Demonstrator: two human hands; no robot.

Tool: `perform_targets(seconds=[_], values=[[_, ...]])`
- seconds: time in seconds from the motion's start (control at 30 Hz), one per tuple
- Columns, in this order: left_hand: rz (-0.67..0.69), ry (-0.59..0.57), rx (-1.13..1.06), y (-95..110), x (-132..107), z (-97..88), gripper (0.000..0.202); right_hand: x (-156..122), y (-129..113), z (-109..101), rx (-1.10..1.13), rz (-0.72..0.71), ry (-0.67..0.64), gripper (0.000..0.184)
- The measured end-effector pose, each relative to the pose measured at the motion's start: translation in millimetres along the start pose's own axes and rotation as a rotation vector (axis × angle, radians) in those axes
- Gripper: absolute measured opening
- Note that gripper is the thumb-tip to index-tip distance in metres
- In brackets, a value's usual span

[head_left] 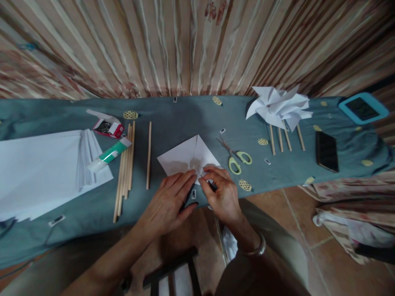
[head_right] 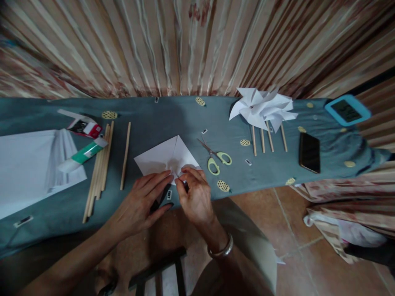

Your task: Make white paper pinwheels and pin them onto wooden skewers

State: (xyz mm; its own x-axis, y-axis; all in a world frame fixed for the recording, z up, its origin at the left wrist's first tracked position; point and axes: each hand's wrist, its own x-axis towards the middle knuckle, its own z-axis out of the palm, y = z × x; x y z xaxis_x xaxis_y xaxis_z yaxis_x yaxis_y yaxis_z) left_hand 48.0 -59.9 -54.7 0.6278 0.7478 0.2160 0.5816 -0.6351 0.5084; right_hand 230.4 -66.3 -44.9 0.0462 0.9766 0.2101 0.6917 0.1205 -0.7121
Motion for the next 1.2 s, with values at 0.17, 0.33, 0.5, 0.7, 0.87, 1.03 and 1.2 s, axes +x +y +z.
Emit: perform_targets(seconds=[0.17,0.33,0.5,0.7,0.87,1.03,1.2], values=[[-0.019,-0.06,0.007,0.4,1.6,-1.4,0.063,0.2,0.1,0.5,-0.024,-0.006,0.005,0.012],[-0.045,-0.068,0.021,0.1,1.9,0.0,0.064,1.4,-1.0,0.4,-0.032,0.005,0.005,0.011],[-0.033,-0.082,0.04,0.9,2.4,-0.1,0.064,2.3,-1.3,0.5,-0.043,0.018,0.009,0.011],[-0.038,-0.115,0.061,2.1,3.9,-1.9,0.063,2.2,-2.1,0.6,-0.06,0.024,0.015,0.011],[-0.023,-0.113,0.078,2.8,4.1,-2.2,0.063,3.4,-2.8,0.7,-0.067,0.013,0.025,0.011],[-0.023,-0.11,0.083,3.2,4.5,-2.4,0.064,4.1,-2.8,0.6,-0.074,0.004,0.022,0.01],[-0.021,-0.108,0.089,3.1,3.9,-2.3,0.063,3.4,-2.3,1.5,-0.075,-0.002,0.032,0.011]])
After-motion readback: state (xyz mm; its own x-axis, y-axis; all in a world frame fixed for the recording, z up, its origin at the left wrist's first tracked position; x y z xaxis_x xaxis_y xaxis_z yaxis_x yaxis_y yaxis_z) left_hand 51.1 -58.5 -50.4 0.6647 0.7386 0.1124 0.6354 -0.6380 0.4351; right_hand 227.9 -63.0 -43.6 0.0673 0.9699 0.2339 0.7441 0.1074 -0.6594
